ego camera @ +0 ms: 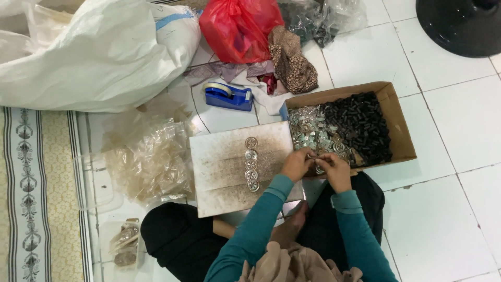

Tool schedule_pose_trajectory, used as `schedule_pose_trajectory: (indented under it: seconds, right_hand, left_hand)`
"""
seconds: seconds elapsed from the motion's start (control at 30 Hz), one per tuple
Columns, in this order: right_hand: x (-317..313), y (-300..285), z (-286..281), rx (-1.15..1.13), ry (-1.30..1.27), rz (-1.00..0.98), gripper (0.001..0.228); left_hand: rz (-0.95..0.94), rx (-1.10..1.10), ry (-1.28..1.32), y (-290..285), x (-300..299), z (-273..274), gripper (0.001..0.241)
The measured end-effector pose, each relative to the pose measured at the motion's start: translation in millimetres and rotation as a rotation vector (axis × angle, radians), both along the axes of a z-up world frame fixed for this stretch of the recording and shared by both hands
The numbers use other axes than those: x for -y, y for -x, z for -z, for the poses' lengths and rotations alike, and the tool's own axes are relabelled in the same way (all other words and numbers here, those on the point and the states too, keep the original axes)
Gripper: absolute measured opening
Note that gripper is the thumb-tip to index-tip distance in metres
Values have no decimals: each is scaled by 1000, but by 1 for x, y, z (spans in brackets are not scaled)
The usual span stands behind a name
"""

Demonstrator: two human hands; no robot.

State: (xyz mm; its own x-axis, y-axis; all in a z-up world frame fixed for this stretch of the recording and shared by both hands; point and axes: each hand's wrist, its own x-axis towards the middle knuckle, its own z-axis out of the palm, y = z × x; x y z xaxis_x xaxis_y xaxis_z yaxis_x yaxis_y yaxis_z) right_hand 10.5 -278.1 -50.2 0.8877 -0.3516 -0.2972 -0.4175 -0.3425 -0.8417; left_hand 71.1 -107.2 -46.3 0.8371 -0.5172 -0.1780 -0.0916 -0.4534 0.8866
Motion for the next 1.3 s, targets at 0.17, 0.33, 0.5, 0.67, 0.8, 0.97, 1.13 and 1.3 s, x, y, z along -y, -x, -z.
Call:
schedule_pose_trajectory:
  seconds: [0.17,0.33,0.5,0.67,0.8,0.97,1.13,1.3]
  right_hand:
    - [-53,-23,-35,94,-69,-56,23]
    - [-105,-68,-15,160,-108,-138,17]
    - [-125,-91,-4,125,-172,-226,13]
    - [-124,-103,24,70,-110,-224,17]
    - [-136,-106,20,104,107,-266,12]
    - [-136,-111,26,146,225,-284,11]
    - [-148,-97,-17,176,210,-359,29]
    - [-153,-92,-26,193,417,-549,51]
  left_hand:
    - [-250,-134,186,-10,-51,-26,20]
    - [-455,-41,176,-28,-105,-12,15]
    - [-544,-200,319,-42,-127,18,25]
    - [-480,14,39,-31,-135,-22,29]
    - [-474,100,-178,-22,-134,-46,29]
    - [-529,159,-230,-20,-140,-41,32]
    - [-543,228,-245,-14,-142,-23,33]
    - [-557,237,-259,-6,-140,-27,34]
